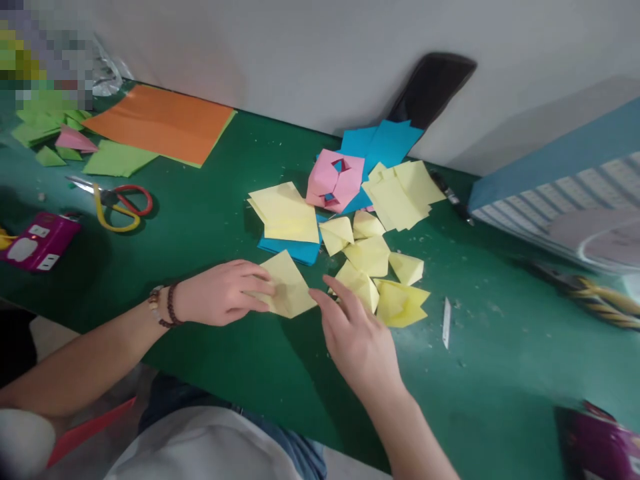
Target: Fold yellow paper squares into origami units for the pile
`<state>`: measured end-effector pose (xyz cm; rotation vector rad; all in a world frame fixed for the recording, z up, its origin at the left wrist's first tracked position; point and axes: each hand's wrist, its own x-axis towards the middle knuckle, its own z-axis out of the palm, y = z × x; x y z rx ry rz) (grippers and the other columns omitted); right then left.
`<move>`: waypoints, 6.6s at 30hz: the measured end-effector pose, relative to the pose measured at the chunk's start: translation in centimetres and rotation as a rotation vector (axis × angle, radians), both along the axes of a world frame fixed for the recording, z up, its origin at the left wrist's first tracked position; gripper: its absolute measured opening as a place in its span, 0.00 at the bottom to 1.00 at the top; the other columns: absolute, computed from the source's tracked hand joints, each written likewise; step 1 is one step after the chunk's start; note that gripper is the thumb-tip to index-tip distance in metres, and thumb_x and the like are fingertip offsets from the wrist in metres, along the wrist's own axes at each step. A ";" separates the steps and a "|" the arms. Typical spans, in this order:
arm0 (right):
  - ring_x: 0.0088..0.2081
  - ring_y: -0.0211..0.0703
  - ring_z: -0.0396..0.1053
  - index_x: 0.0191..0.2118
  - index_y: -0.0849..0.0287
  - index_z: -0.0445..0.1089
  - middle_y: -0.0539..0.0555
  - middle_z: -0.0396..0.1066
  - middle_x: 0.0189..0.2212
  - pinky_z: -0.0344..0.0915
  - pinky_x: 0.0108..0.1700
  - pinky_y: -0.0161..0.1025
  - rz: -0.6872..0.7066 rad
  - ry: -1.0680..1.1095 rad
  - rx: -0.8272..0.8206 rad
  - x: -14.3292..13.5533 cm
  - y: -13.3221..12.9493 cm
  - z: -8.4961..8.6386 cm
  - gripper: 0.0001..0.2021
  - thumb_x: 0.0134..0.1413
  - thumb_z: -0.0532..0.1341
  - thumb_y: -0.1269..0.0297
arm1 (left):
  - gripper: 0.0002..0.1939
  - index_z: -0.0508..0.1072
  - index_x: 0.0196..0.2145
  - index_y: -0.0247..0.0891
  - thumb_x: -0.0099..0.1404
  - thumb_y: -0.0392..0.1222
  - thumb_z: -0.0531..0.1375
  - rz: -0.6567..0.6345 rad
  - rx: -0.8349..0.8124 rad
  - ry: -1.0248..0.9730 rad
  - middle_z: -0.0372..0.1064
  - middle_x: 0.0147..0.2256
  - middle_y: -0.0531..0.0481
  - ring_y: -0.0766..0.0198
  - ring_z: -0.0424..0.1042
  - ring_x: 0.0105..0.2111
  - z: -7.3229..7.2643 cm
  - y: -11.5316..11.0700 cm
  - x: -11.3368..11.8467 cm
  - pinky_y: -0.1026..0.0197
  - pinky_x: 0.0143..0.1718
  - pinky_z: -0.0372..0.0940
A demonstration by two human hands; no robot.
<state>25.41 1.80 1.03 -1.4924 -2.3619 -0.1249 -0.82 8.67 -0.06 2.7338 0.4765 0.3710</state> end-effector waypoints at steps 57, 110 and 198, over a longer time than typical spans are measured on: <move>0.36 0.42 0.64 0.37 0.58 0.73 0.54 0.70 0.31 0.65 0.39 0.40 0.466 0.145 -0.287 -0.3 1.2 -0.4 0.09 0.64 0.54 0.70 | 0.20 0.76 0.38 0.39 0.62 0.59 0.62 -0.210 0.086 0.054 0.72 0.46 0.44 0.54 0.68 0.45 1.0 -2.2 1.0 0.54 0.43 0.64; 0.35 0.42 0.67 0.35 0.58 0.75 0.55 0.73 0.30 0.68 0.38 0.41 0.425 0.188 -0.272 -0.8 1.2 -0.5 0.11 0.63 0.55 0.70 | 0.19 0.76 0.44 0.44 0.60 0.56 0.65 -0.209 0.051 0.117 0.71 0.50 0.50 0.56 0.66 0.46 1.2 -2.4 1.0 0.54 0.46 0.61; 0.27 0.40 0.70 0.43 0.55 0.67 0.49 0.70 0.27 0.69 0.28 0.34 -0.310 0.927 -0.652 -1.6 1.3 -0.4 0.22 0.45 0.67 0.47 | 0.53 0.52 0.66 0.49 0.47 0.52 0.73 0.368 -0.843 -0.685 0.57 0.61 0.38 0.46 0.63 0.58 0.2 -0.7 0.9 0.47 0.56 0.64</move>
